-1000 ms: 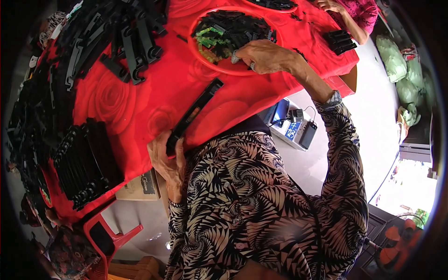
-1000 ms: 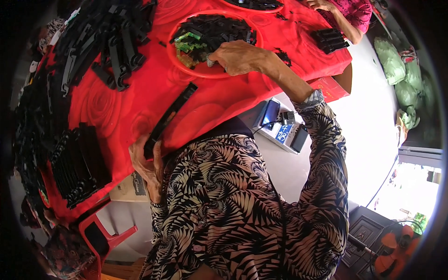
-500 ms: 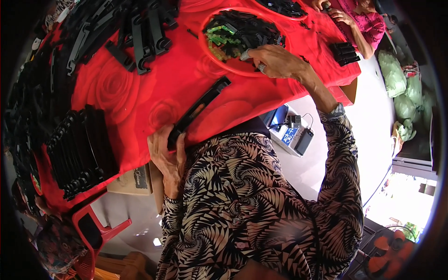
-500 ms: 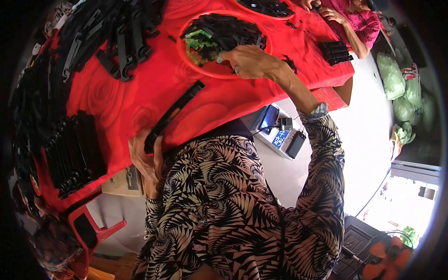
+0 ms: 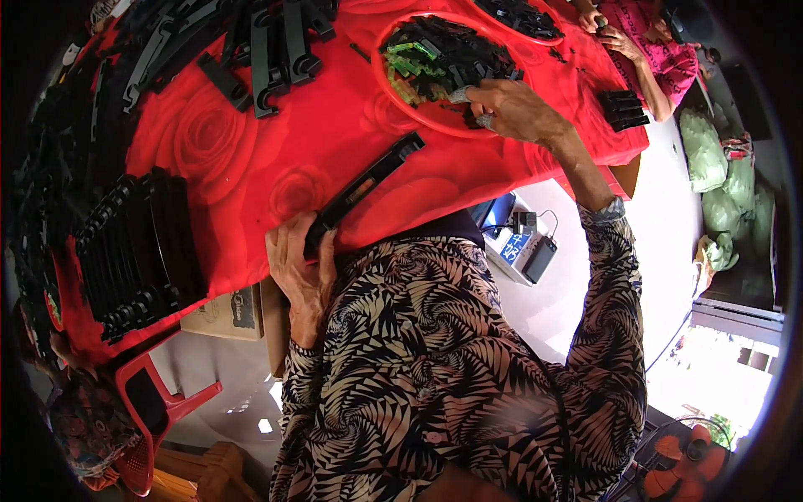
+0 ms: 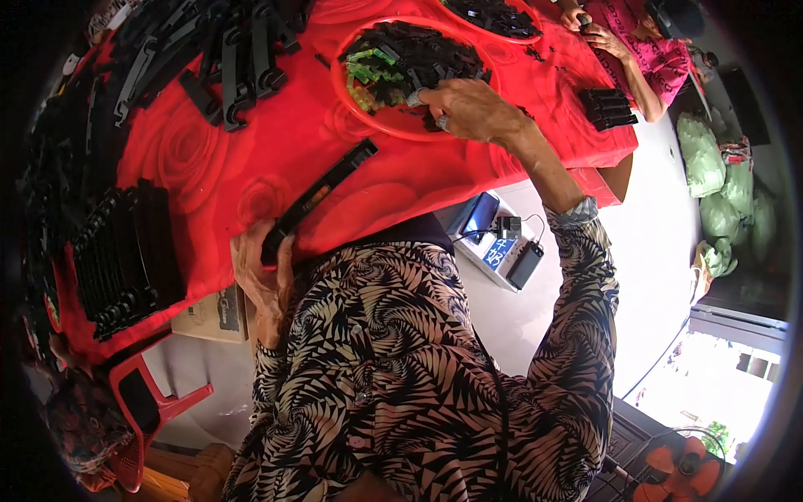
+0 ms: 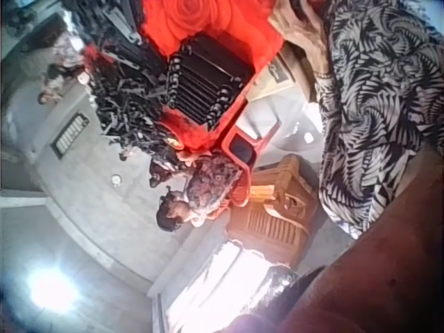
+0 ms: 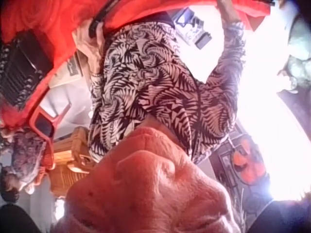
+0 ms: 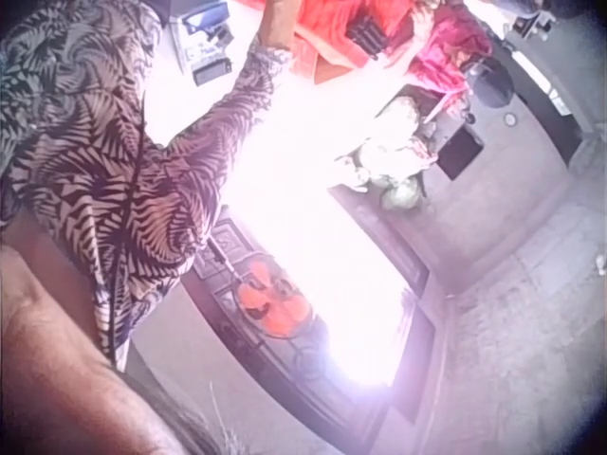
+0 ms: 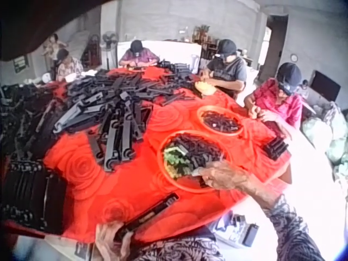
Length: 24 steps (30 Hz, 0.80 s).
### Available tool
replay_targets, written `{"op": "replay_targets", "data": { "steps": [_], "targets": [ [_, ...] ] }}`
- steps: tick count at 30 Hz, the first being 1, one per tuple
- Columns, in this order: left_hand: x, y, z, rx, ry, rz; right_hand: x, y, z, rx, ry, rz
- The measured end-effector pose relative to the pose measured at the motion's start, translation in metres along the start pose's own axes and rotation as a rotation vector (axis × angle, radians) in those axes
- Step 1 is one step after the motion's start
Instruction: The recorder is wiping black plastic components with a grey cloth and inspecting them in a workshop environment.
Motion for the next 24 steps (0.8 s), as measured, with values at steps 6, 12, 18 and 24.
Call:
{"op": "replay_targets", "data": {
  "steps": [6, 12, 18, 24],
  "targets": [
    [-0.001, -0.001, 0.001, -0.011, -0.004, 0.000, 0.000, 0.001, 0.003, -0.027, -0.111, -0.047],
    [0.001, 0.001, -0.001, 0.006, -0.014, -0.006, 0.000, 0.004, 0.007, -0.134, -0.136, -0.033],
    [-0.002, -0.001, 0.000, -0.013, -0.012, 0.007, -0.007, -0.001, 0.017, -0.404, -0.077, -0.053],
    [-0.001, 0.001, 0.000, -0.012, -0.006, 0.004, -0.007, -0.003, 0.013, -0.447, -0.062, -0.111]
  ]
}}
Point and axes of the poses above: each hand's wrist, its own y-axis away from the middle knuckle, its own z-axis out of the back of the hand, x = y × z, the point moved 5 cm from there along -y, towards the middle knuckle, and after that the axes turned 4 degrees about -x, right-handed, at the moved point
